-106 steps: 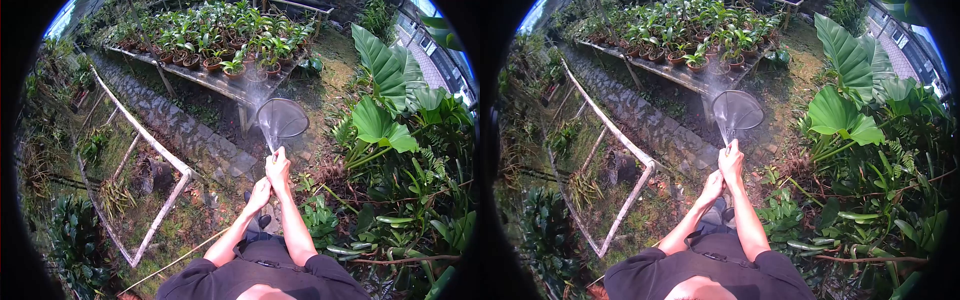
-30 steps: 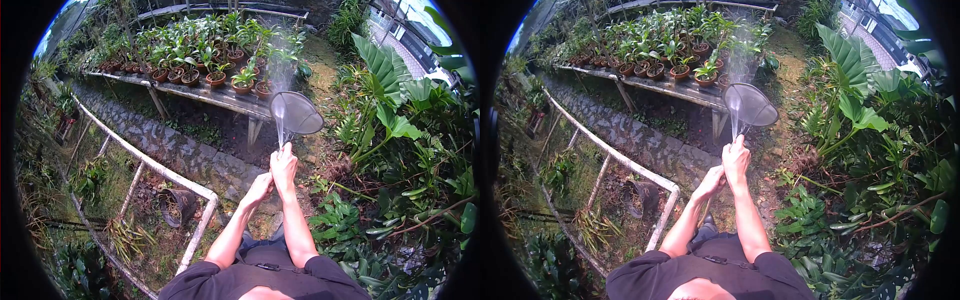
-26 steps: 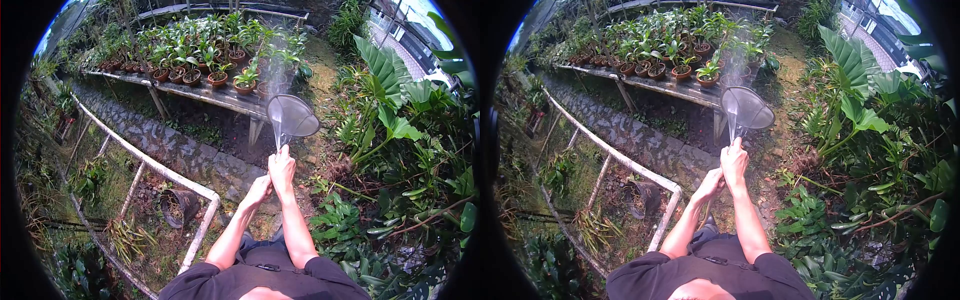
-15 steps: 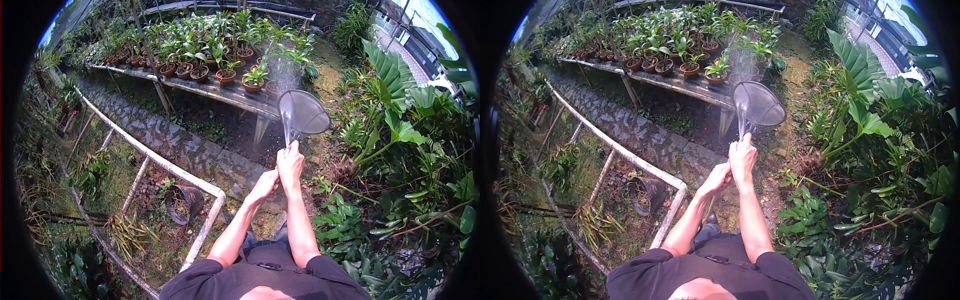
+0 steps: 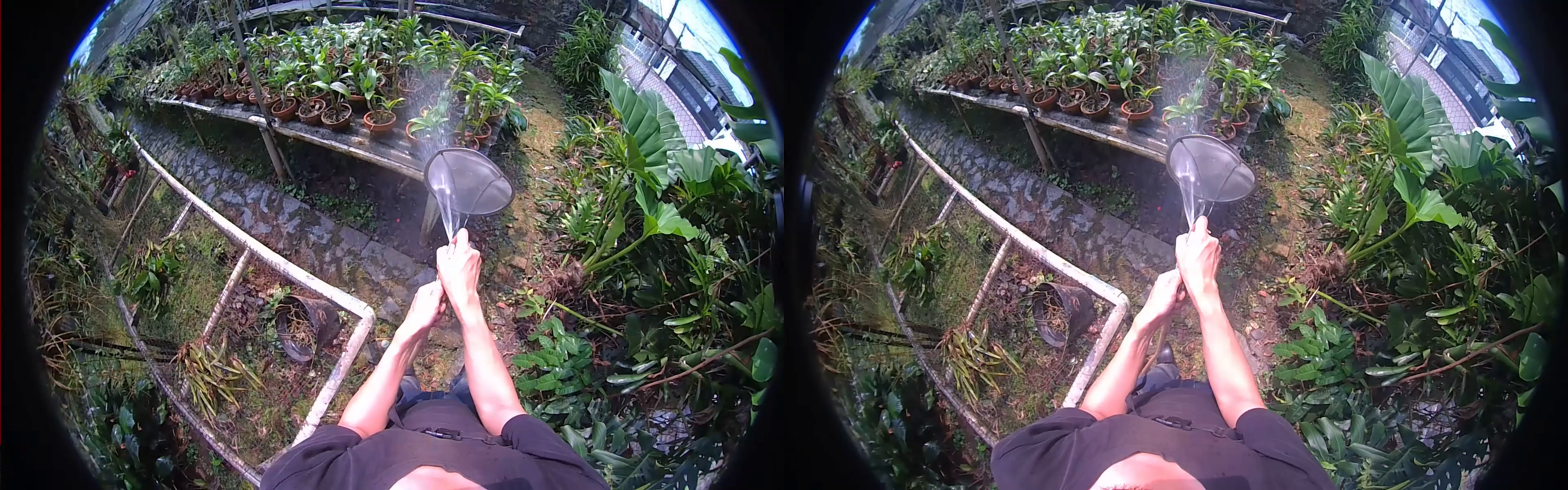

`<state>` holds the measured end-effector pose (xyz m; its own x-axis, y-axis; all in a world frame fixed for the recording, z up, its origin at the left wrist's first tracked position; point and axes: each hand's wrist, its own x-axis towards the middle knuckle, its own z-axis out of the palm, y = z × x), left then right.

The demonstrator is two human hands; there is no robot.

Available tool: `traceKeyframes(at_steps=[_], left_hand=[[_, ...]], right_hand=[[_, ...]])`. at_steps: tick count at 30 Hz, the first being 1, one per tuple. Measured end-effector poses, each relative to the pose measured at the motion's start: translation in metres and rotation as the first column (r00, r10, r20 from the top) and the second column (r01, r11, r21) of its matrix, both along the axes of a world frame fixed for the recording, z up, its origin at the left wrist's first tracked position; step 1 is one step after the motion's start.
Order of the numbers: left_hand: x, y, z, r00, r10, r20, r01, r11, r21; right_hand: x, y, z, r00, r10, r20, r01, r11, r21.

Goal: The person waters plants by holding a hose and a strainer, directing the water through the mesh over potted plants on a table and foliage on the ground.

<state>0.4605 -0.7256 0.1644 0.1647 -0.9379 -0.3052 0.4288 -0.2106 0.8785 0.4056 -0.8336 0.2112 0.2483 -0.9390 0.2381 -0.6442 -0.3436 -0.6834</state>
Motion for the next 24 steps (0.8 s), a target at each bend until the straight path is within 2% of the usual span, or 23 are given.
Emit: traceKeyframes(at_steps=[14, 17, 24], left_hand=[[0.007, 0.008, 0.017, 0.997, -0.069, -0.025, 0.069, 0.998, 0.009], [0.007, 0.01, 0.013, 0.997, -0.065, -0.048, 0.066, 0.998, 0.01], [0.006, 0.025, 0.0, 0.997, -0.001, -0.079, 0.0, 1.0, -0.017]], right_hand=[[0.0, 0.007, 0.002, 0.995, -0.089, 0.04, 0.092, 0.994, -0.061], [0.0, 0.012, 0.006, 0.995, -0.093, 0.029, 0.094, 0.995, -0.017], [0.011, 0.024, 0.005, 0.997, 0.004, -0.071, -0.003, 1.0, 0.014]])
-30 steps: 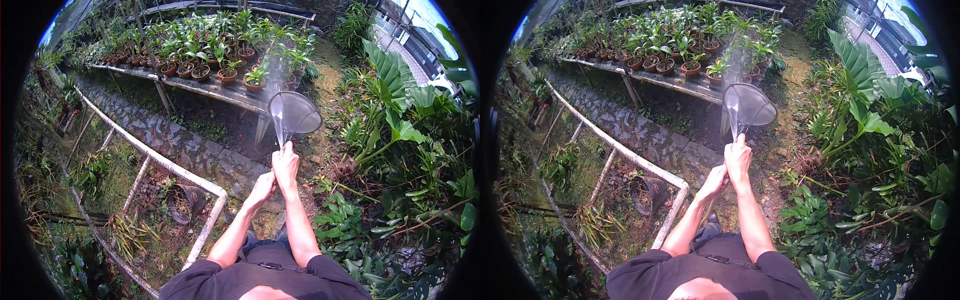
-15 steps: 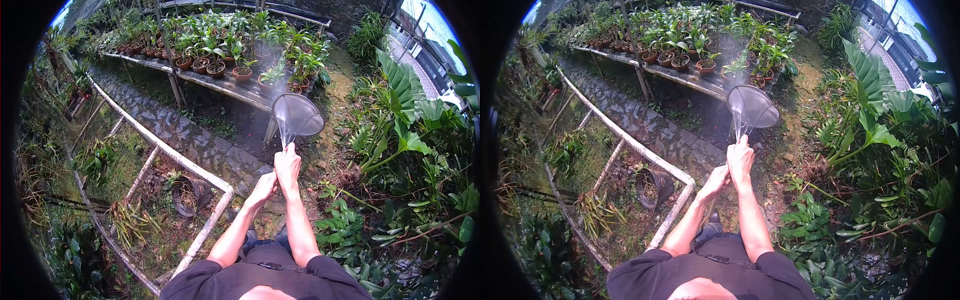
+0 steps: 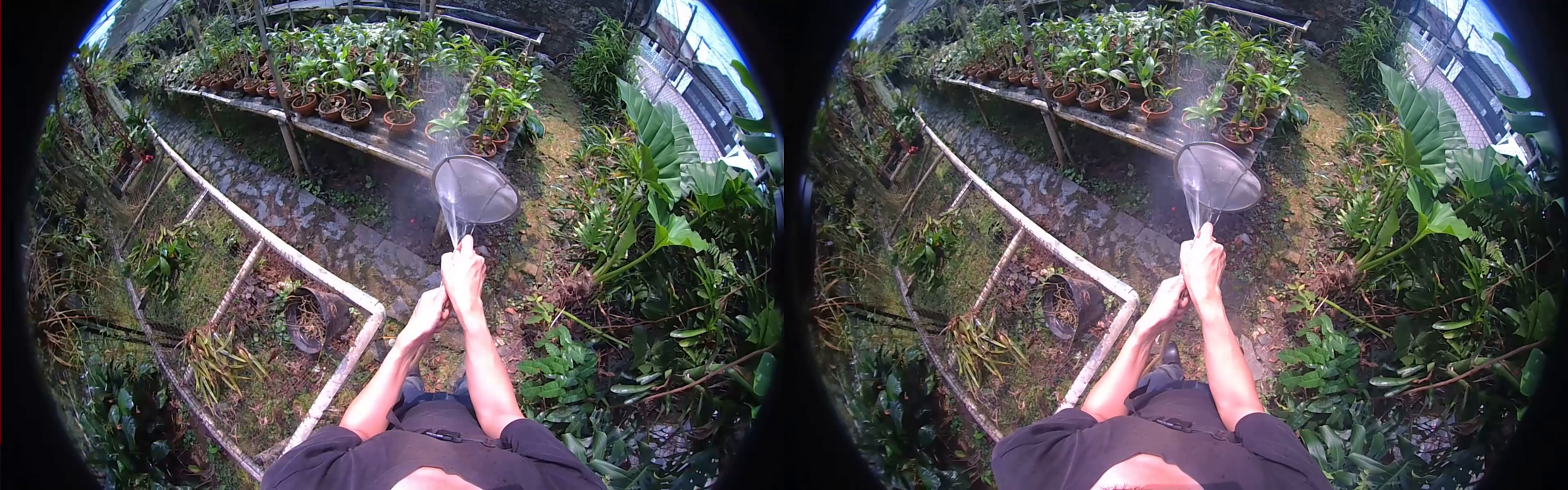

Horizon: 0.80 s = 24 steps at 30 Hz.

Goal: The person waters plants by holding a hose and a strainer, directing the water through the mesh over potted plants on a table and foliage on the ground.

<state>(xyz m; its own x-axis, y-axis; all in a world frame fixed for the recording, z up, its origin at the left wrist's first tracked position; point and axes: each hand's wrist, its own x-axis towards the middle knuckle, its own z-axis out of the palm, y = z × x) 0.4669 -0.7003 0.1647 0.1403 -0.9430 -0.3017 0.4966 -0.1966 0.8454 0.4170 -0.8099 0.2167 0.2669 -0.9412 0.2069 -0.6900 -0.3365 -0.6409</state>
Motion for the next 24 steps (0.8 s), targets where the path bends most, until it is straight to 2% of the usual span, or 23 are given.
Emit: traceKeyframes(at_steps=[4, 12, 15, 21, 24], left_hand=[[0.001, 0.009, 0.002, 0.999, 0.045, -0.015, -0.044, 0.997, 0.063], [0.008, 0.014, 0.0, 0.994, 0.108, -0.019, -0.106, 0.991, 0.085], [0.011, 0.013, -0.002, 0.989, 0.149, -0.018, -0.147, 0.986, 0.078], [0.016, 0.015, -0.003, 0.969, 0.235, 0.076, -0.241, 0.967, 0.081], [0.02, 0.014, 0.001, 0.974, 0.214, 0.073, -0.22, 0.971, 0.09]], right_hand=[[0.006, 0.007, 0.0, 0.999, 0.04, 0.015, -0.041, 0.997, 0.068], [0.02, 0.006, -0.006, 0.99, 0.132, 0.048, -0.134, 0.99, 0.04], [0.027, 0.005, -0.009, 0.981, 0.153, 0.117, -0.159, 0.986, 0.048], [0.043, 0.005, -0.014, 0.962, 0.229, 0.148, -0.235, 0.972, 0.023], [0.043, 0.003, -0.012, 0.965, 0.225, 0.137, -0.232, 0.972, 0.035]])
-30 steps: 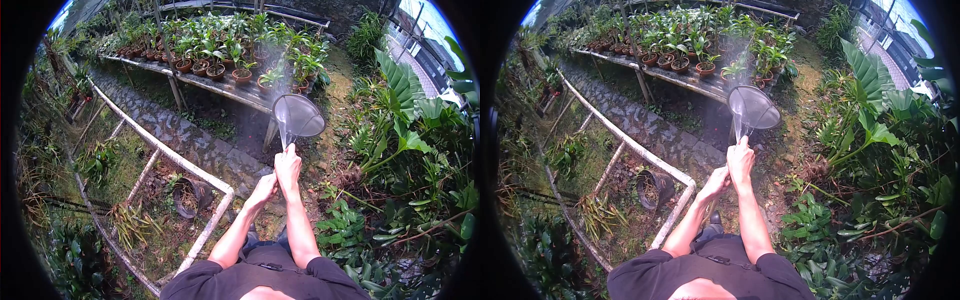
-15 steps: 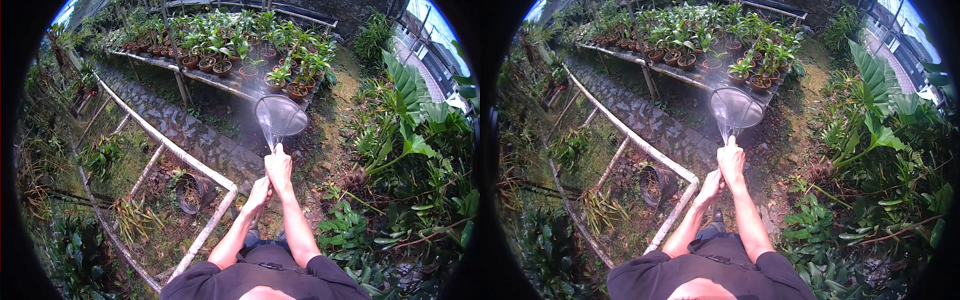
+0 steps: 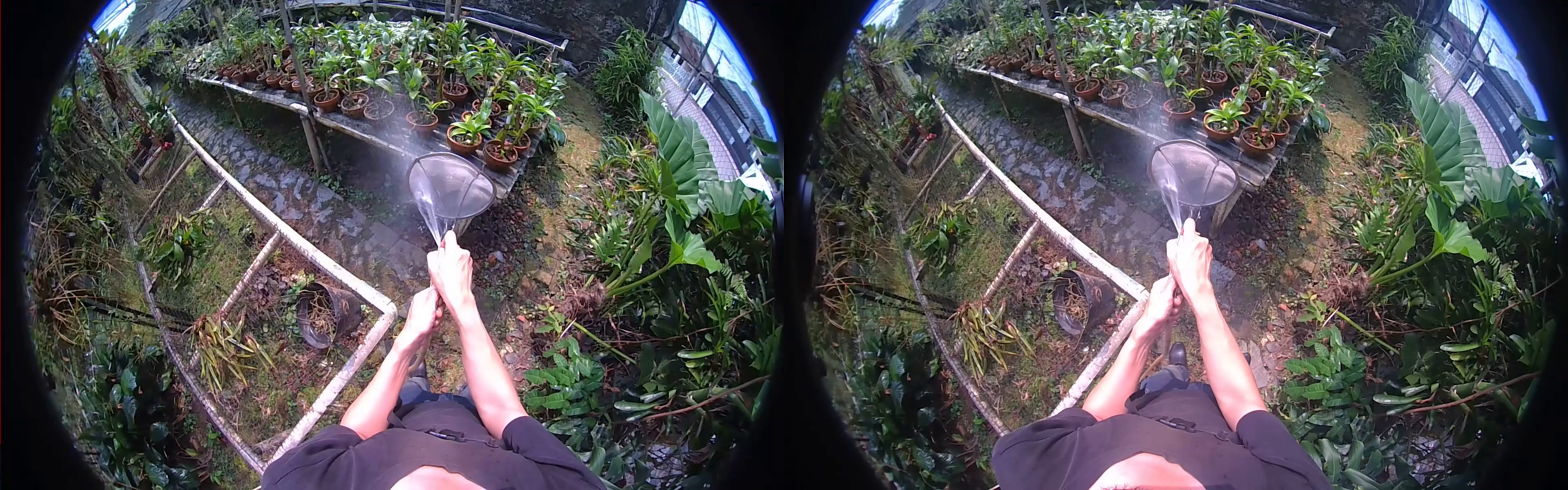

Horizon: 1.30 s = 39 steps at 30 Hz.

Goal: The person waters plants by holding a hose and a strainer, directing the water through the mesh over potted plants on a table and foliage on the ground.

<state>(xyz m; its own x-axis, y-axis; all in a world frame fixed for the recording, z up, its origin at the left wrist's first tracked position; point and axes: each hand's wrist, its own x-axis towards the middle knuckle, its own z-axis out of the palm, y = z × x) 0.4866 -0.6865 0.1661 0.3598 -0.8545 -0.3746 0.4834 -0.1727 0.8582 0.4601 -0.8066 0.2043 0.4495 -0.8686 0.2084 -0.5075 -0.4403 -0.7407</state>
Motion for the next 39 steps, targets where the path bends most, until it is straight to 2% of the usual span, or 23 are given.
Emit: traceKeyframes(at_steps=[4, 7, 14, 17, 20, 23, 31, 34, 39], left_hand=[[0.003, -0.01, -0.001, 0.997, -0.081, -0.002, 0.08, 0.997, -0.022], [0.001, -0.02, -0.001, 0.991, -0.128, -0.03, 0.126, 0.99, -0.071], [0.001, -0.043, 0.004, 0.985, -0.162, 0.052, 0.168, 0.977, -0.134], [0.003, -0.048, 0.007, 0.984, -0.16, 0.083, 0.169, 0.977, -0.129], [0.005, -0.051, 0.008, 0.984, -0.152, 0.094, 0.164, 0.977, -0.136], [0.009, -0.054, 0.011, 0.983, -0.16, 0.087, 0.171, 0.975, -0.141], [0.011, -0.062, 0.002, 0.977, -0.187, 0.105, 0.2, 0.97, -0.137], [0.007, -0.066, -0.003, 0.975, -0.153, 0.16, 0.185, 0.96, -0.21], [0.005, -0.063, -0.007, 0.977, -0.186, 0.101, 0.2, 0.968, -0.154]], right_hand=[[-0.007, -0.007, 0.006, 0.997, -0.063, -0.051, 0.063, 0.998, -0.003], [-0.014, -0.017, 0.005, 0.99, -0.137, 0.021, 0.137, 0.99, -0.034], [-0.019, -0.034, 0.019, 0.978, -0.196, 0.069, 0.201, 0.976, -0.077], [-0.019, -0.037, 0.025, 0.982, -0.19, -0.004, 0.19, 0.982, -0.01], [-0.016, -0.04, 0.017, 0.973, -0.212, 0.086, 0.219, 0.972, -0.085], [-0.014, -0.043, 0.022, 0.973, -0.228, 0.028, 0.229, 0.973, -0.035], [-0.016, -0.045, 0.027, 0.973, -0.222, 0.062, 0.225, 0.974, -0.03], [-0.017, -0.045, 0.024, 0.971, -0.229, 0.063, 0.231, 0.972, -0.032], [-0.021, -0.043, 0.023, 0.972, -0.222, 0.075, 0.225, 0.974, -0.036]])
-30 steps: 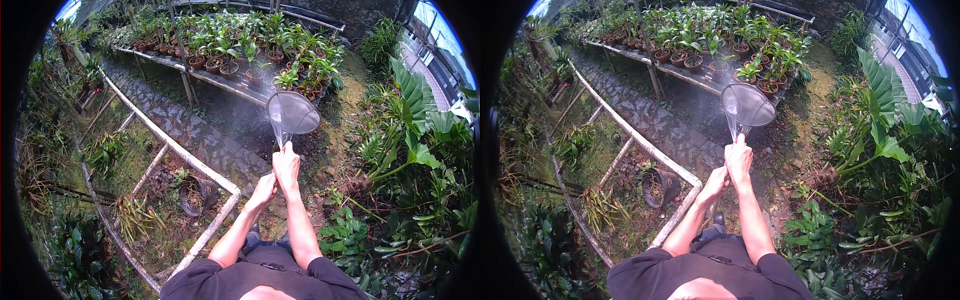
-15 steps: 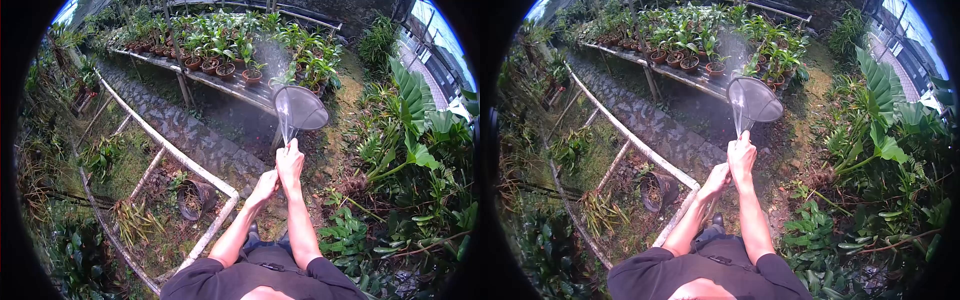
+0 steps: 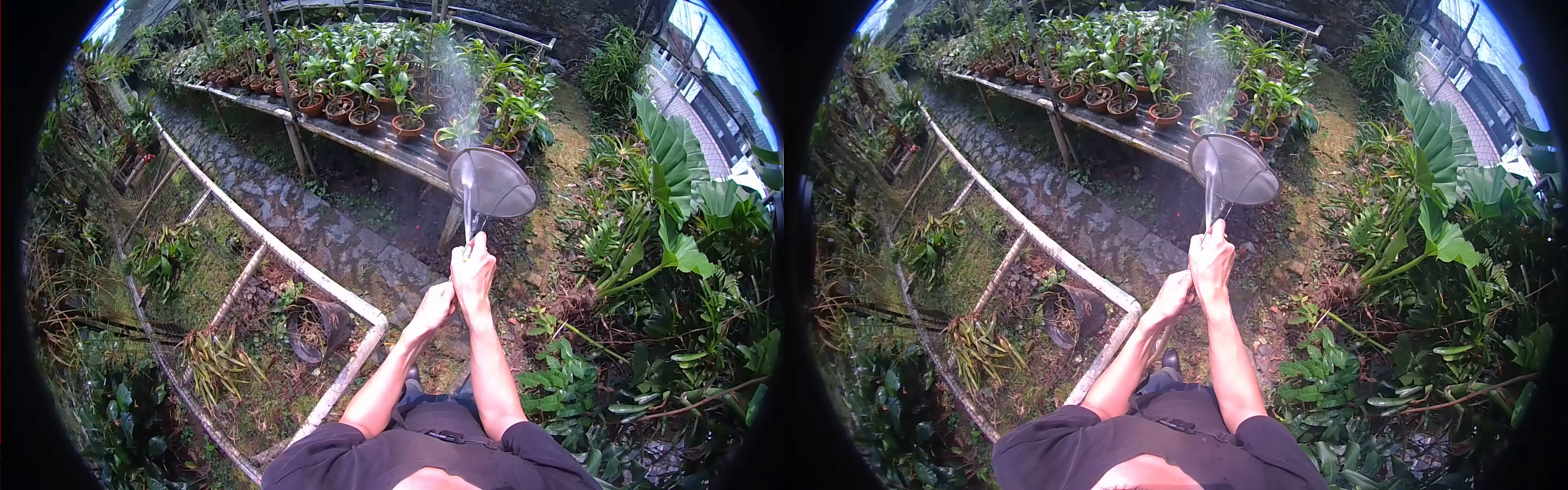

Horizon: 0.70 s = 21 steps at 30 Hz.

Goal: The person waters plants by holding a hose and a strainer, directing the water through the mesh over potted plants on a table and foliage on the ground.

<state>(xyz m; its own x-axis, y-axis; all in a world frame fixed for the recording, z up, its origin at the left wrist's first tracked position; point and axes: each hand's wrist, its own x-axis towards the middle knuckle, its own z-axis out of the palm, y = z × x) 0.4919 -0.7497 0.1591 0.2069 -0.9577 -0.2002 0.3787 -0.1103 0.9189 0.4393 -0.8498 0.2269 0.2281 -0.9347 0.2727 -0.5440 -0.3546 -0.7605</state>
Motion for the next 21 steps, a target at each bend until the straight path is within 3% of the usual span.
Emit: traceKeyframes(at_steps=[4, 7, 21], left_hand=[[-0.005, 0.002, -0.002, 0.999, 0.019, -0.037, -0.015, 0.996, 0.087], [-0.01, 0.002, -0.009, 0.996, 0.087, 0.028, -0.087, 0.996, -0.002], [-0.019, 0.007, -0.012, 0.999, 0.034, -0.001, -0.034, 0.993, 0.115]], right_hand=[[-0.002, -0.004, -0.018, 1.0, 0.012, 0.005, -0.012, 0.999, -0.036], [-0.001, -0.004, -0.025, 1.0, 0.013, 0.002, -0.013, 0.999, -0.043], [-0.011, -0.001, -0.024, 0.992, 0.047, -0.119, -0.045, 0.999, 0.02]])
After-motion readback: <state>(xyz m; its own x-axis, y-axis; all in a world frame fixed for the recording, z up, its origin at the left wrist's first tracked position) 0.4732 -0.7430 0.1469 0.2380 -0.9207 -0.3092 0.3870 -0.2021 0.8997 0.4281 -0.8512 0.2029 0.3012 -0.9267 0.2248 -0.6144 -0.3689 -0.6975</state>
